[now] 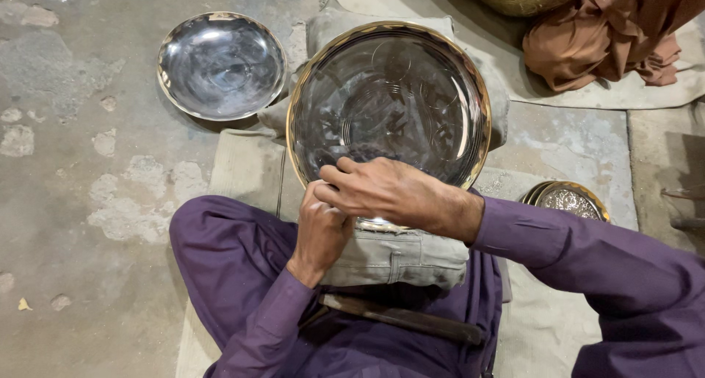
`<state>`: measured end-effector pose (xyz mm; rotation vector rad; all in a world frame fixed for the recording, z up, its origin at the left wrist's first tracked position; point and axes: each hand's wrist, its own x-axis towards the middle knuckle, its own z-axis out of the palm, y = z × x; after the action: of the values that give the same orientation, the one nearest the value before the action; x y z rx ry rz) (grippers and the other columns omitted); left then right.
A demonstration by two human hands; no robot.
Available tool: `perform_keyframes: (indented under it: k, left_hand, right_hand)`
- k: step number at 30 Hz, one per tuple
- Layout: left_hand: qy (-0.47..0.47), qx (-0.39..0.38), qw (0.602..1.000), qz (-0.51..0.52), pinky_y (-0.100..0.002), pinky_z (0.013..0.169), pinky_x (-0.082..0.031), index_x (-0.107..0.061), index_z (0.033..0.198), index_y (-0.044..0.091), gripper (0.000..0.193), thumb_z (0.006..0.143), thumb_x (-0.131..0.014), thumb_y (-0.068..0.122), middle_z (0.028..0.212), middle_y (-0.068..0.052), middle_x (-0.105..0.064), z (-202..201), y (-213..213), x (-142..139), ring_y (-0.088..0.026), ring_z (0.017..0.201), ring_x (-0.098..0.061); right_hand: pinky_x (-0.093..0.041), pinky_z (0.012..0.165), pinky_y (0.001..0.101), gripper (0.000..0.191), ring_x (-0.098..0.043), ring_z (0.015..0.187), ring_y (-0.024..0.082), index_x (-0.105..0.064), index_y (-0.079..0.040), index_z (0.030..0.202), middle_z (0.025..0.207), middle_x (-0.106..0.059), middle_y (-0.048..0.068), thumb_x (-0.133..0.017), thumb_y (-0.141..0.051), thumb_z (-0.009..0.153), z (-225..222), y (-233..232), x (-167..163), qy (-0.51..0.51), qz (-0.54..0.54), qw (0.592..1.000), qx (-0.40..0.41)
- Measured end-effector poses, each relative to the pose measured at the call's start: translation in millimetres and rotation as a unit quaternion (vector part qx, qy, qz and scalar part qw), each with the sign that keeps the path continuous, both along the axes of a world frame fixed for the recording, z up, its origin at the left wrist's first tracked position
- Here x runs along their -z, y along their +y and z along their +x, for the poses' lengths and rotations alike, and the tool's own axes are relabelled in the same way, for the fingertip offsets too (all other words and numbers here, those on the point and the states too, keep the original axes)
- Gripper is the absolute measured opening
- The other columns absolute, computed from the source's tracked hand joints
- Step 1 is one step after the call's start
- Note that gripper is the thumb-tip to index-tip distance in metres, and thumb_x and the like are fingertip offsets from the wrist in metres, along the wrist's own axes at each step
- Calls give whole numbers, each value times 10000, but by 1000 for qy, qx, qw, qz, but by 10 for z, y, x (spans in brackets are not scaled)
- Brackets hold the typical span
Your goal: The person sits on the floor with a large metal plate braced on a lap cushion and engraves decorative circular patterns into its surface using a small chisel punch, tapping it by hand. They reposition the punch repeatedly across the plate, then pick up a wooden mallet near the end to strike the punch.
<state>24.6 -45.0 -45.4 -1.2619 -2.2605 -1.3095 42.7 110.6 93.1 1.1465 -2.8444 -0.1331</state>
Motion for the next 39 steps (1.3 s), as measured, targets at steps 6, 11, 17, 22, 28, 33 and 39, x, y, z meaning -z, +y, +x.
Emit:
perform_keyframes:
  k: [6, 11, 17, 22, 28, 33, 39]
  left_hand:
    - [-13, 0, 1000, -7, -459, 837, -509, -720, 858, 2, 132, 736, -765, 22, 867, -150, -697, -6, 8, 0, -364, 947, -636]
    - [-28, 14, 999, 7, -472, 822, -514, -701, 866, -11, 125, 753, -752, 4, 856, -158, -679, -17, 10, -5, -370, 911, -639]
    - [-47, 59, 997, 9, -454, 797, -551, -678, 843, -11, 92, 761, -704, -45, 881, -176, -672, -136, 7, -84, -357, 914, -672]
    - [-185, 132, 974, 23, -418, 707, -547, -635, 1033, -39, 180, 896, -726, 35, 931, -189, -693, -276, -17, -207, -348, 837, -717]
    - [-144, 181, 973, -4, -440, 704, -536, -659, 1067, -2, 180, 928, -719, 95, 916, -193, -699, -368, 57, -288, -389, 819, -701]
    - [-127, 186, 974, -1, -443, 692, -540, -668, 1097, 12, 206, 935, -710, 134, 923, -189, -706, -382, 109, -282, -395, 832, -698]
    - [-138, 211, 968, 3, -445, 712, -537, -654, 1119, 14, 208, 957, -694, 137, 929, -194, -701, -422, 111, -232, -392, 843, -691]
  right_hand:
    - [-586, 603, 292, 371, -606, 856, 184, -529, -49, 1101, 947, -511, 53, -721, -114, 791, -6, 23, 33, -14, -5, 1000, 0]
    - [-583, 626, 305, 309, -601, 865, 199, -517, -48, 1048, 962, -508, 67, -705, -156, 828, 20, 31, 51, -17, -19, 1000, -10]
    - [-579, 639, 310, 335, -608, 871, 230, -493, -11, 1091, 971, -492, 97, -660, -86, 810, 138, 87, 24, -18, -17, 999, 41]
    - [-569, 636, 318, 265, -615, 820, 227, -461, 34, 1111, 969, -478, 121, -582, 22, 876, 160, 105, 12, -77, -65, 990, 94]
    - [-580, 687, 344, 317, -619, 833, 253, -447, 30, 1095, 972, -471, 133, -588, 88, 817, 207, 163, -54, -74, -120, 983, 116]
    - [-546, 668, 412, 392, -608, 854, 310, -433, 41, 1128, 978, -464, 154, -616, 91, 786, 265, 233, -123, -103, -168, 968, 155]
    - [-534, 677, 448, 448, -602, 865, 342, -427, 46, 1152, 976, -454, 168, -611, 108, 749, 271, 238, -93, -94, -174, 968, 155]
